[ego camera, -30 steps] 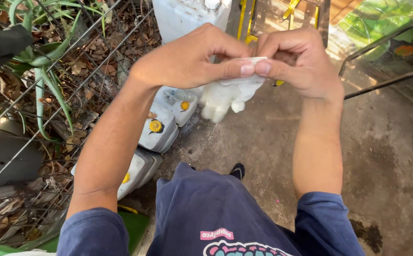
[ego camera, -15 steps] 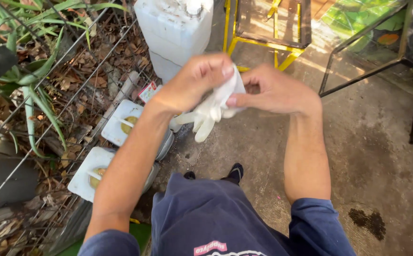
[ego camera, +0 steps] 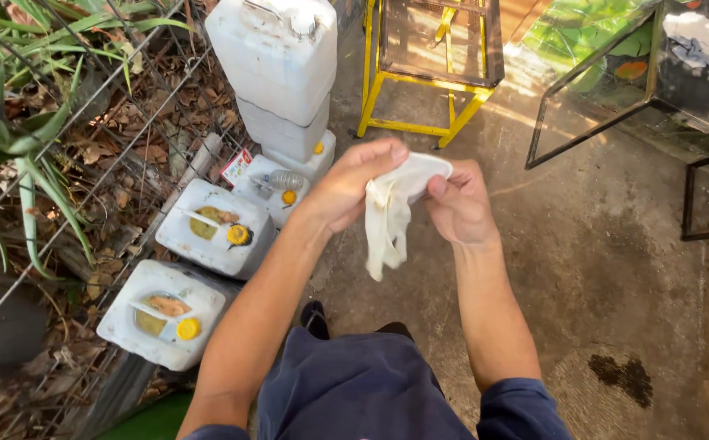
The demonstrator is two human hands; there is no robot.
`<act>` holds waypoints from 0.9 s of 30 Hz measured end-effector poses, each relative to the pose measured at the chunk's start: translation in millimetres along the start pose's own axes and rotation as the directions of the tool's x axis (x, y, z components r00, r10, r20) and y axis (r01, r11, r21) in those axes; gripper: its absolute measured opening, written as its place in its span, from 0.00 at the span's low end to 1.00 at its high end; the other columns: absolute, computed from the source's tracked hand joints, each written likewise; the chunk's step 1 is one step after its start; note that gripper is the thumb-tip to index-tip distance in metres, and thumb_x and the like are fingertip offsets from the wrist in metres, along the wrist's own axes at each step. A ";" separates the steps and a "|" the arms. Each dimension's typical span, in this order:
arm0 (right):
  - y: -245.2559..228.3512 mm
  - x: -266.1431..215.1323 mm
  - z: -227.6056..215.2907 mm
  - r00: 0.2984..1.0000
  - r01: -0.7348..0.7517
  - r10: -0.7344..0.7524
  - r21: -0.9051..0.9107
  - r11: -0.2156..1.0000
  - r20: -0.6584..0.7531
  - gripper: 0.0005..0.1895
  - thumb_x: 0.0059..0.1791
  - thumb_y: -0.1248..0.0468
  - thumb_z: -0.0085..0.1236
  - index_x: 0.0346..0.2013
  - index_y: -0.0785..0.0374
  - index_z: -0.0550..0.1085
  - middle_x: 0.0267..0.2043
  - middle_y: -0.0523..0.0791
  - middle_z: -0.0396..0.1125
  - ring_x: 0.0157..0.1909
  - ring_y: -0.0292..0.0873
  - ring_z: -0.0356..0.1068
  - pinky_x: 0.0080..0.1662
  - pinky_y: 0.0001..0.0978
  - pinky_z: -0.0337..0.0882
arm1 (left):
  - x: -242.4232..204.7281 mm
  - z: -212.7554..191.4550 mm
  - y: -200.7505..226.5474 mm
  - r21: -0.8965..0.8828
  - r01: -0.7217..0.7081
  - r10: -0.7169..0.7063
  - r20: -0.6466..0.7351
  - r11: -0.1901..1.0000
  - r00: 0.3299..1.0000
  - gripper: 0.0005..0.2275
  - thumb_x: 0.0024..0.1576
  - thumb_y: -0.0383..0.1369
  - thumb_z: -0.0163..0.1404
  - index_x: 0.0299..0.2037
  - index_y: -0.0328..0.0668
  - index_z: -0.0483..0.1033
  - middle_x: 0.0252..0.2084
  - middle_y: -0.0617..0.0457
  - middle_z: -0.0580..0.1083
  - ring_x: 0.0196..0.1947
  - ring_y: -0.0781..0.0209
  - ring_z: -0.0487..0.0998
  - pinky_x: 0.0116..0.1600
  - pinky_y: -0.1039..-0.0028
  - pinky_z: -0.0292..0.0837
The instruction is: Putting on a white latex glove.
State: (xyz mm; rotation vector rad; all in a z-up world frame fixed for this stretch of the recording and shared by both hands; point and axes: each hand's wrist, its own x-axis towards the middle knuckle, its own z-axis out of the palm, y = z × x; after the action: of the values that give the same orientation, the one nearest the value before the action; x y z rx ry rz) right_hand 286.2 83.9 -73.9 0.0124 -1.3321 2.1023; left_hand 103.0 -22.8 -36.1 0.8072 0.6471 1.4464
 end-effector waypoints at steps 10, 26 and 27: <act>-115.2 -102.1 -2.0 0.991 0.117 -0.111 -0.085 0.989 0.078 0.19 0.57 0.60 0.60 0.55 0.76 0.75 0.53 0.49 0.71 0.54 0.44 0.71 0.58 0.36 0.70 | 34.7 103.7 -44.7 0.223 -0.086 0.024 0.267 0.971 0.963 0.10 0.68 0.38 0.53 0.42 0.40 0.75 0.37 0.61 0.74 0.36 0.75 0.71 0.41 0.80 0.67; -225.9 -221.7 -61.7 0.985 0.057 -0.145 -0.624 0.779 -0.091 0.15 0.62 0.58 0.53 0.47 0.69 0.78 0.41 0.45 0.75 0.41 0.36 0.74 0.46 0.29 0.75 | -8.4 292.5 -217.0 0.614 -0.371 0.612 -0.238 0.697 0.754 0.20 0.62 0.38 0.53 0.61 0.40 0.64 0.53 0.56 0.74 0.53 0.62 0.77 0.56 0.72 0.75; -230.8 -226.4 -60.2 0.985 0.069 -0.157 -0.680 0.730 -0.069 0.15 0.62 0.58 0.54 0.47 0.69 0.78 0.41 0.45 0.75 0.40 0.36 0.74 0.45 0.29 0.76 | -11.6 302.2 -225.3 0.667 -0.351 0.626 -0.223 0.657 0.747 0.22 0.60 0.35 0.58 0.60 0.38 0.63 0.51 0.54 0.74 0.52 0.60 0.77 0.56 0.70 0.75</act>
State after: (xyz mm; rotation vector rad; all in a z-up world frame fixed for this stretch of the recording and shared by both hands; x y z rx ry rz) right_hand 604.7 82.5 8.2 -0.3313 -1.8917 1.3789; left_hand 479.1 -50.2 -38.8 1.2302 1.3538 2.0117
